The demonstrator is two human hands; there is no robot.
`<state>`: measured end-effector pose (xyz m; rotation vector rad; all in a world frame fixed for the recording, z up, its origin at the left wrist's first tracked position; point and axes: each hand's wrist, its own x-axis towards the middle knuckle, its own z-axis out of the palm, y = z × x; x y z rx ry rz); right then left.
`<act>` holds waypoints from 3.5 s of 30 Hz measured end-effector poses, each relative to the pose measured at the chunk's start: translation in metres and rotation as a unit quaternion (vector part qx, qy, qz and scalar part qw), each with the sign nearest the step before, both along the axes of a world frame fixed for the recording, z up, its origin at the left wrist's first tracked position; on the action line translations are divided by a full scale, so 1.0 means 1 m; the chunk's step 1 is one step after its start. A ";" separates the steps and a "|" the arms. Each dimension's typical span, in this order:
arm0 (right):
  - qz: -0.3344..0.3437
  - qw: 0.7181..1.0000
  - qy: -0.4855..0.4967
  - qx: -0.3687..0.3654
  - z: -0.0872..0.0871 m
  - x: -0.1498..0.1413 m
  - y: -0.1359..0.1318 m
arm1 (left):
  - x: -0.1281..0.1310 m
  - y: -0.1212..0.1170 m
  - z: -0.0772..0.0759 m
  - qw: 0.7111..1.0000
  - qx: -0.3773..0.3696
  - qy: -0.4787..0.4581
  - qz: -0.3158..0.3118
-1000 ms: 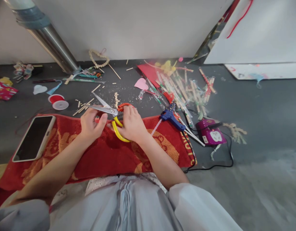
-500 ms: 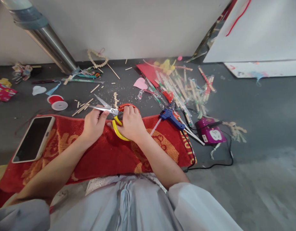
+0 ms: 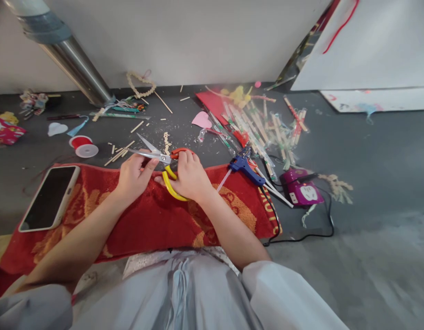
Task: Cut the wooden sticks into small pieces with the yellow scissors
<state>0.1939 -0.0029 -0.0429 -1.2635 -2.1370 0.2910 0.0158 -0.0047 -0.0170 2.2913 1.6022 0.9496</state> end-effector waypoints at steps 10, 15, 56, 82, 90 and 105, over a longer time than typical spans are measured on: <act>0.006 0.999 0.025 -0.021 0.000 0.001 0.001 | -0.005 0.003 -0.004 0.999 0.027 -0.024 -0.024; -0.013 0.999 0.037 -0.027 0.002 0.001 0.002 | -0.006 0.005 -0.006 0.999 0.018 -0.016 -0.024; -0.146 0.983 0.110 -0.015 -0.019 0.001 0.018 | 0.035 -0.026 -0.003 0.909 -0.274 -0.277 -0.148; -0.061 0.998 0.001 -0.032 -0.003 0.003 0.002 | -0.011 0.014 -0.010 0.980 0.194 0.052 0.003; -0.051 0.998 -0.017 -0.033 -0.001 -0.001 -0.002 | -0.015 0.015 -0.014 0.978 0.199 0.062 -0.002; -0.066 0.997 -0.047 -0.014 0.002 -0.004 -0.005 | -0.003 0.000 -0.005 0.991 0.130 -0.034 0.021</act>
